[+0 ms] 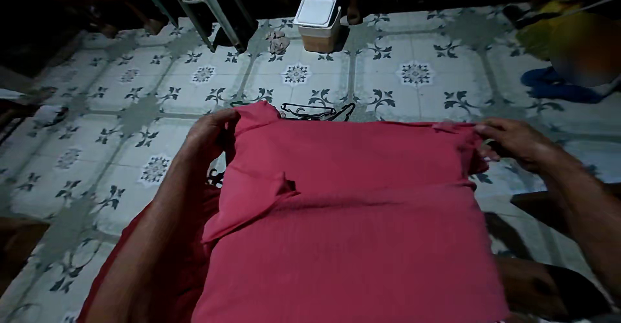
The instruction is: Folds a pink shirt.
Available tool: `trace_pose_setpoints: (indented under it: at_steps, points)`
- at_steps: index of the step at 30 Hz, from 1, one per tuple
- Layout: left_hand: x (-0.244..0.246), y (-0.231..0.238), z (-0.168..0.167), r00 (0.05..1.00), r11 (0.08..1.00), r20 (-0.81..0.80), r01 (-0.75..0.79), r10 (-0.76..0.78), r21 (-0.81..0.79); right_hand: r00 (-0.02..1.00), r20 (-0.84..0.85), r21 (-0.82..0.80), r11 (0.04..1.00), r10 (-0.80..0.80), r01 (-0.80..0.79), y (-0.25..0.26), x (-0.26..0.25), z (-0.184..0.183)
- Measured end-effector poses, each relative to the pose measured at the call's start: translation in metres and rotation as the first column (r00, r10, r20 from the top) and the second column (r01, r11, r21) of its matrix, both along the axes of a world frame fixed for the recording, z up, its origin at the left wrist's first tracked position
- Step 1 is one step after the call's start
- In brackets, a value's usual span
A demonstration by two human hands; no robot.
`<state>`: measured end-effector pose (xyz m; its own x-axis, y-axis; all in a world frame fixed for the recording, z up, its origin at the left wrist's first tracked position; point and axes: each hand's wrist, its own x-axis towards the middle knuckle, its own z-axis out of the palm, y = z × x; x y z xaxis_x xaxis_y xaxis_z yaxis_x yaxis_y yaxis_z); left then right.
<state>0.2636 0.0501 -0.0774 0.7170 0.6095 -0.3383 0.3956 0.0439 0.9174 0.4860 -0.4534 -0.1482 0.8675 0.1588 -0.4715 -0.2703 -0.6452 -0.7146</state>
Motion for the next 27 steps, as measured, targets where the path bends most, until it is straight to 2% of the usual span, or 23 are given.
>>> trace_pose_setpoints:
  at_steps: [2, 4, 7, 9, 11, 14, 16, 19, 22, 24, 27]
  points:
    - [-0.006, 0.005, 0.007, 0.994, 0.995, 0.051, 0.097, -0.098, 0.029, 1.0, -0.006, 0.017, 1.0, 0.005, -0.005, -0.002, -0.003, 0.002]
    - [-0.008, 0.005, 0.012, 0.988, 0.989, 0.064, 0.136, -0.14, 0.061, 0.999, -0.018, 0.105, 0.994, -0.039, 0.04, -0.004, -0.005, -0.004]
    - [-0.01, 0.004, 0.013, 0.992, 0.993, 0.06, 0.107, -0.11, 0.055, 0.989, -0.067, 0.251, 0.957, -0.133, 0.145, 0.001, -0.007, -0.009]
    - [-0.008, 0.004, 0.012, 0.995, 0.995, 0.046, 0.085, -0.088, 0.055, 0.986, -0.058, 0.274, 0.948, -0.155, 0.165, 0.004, -0.005, -0.014]
    - [-0.006, 0.004, 0.008, 0.997, 0.995, 0.01, 0.075, -0.075, 0.064, 0.988, 0.019, 0.247, 0.959, -0.151, 0.142, 0.007, -0.001, -0.024]
    - [-0.001, -0.001, 0.0, 0.997, 0.996, -0.056, 0.064, -0.06, 0.069, 0.992, 0.069, 0.115, 0.988, -0.109, 0.101, 0.02, -0.002, -0.033]
    - [0.002, -0.004, -0.004, 0.994, 0.998, -0.1, 0.04, -0.035, 0.052, 0.998, -0.046, 0.02, 0.999, -0.046, 0.047, 0.029, -0.008, -0.035]
    - [0.003, -0.005, -0.007, 0.987, 0.998, -0.153, 0.048, -0.041, 0.041, 0.946, -0.297, -0.062, 0.986, 0.129, -0.154, 0.042, -0.029, -0.031]
    - [0.002, -0.005, -0.006, 0.981, 0.996, -0.184, 0.079, -0.069, 0.049, 0.869, -0.422, 0.045, 0.964, 0.258, -0.264, 0.057, -0.055, -0.017]
    - [0.002, -0.003, -0.006, 0.978, 0.994, -0.189, 0.094, -0.084, 0.046, 0.893, -0.366, 0.145, 0.964, 0.261, -0.222, 0.058, -0.064, -0.019]
    - [-0.001, 0.002, -0.007, 0.978, 0.991, -0.177, 0.125, -0.115, 0.05, 0.948, -0.267, 0.227, 0.967, 0.175, -0.115, 0.064, -0.063, -0.022]
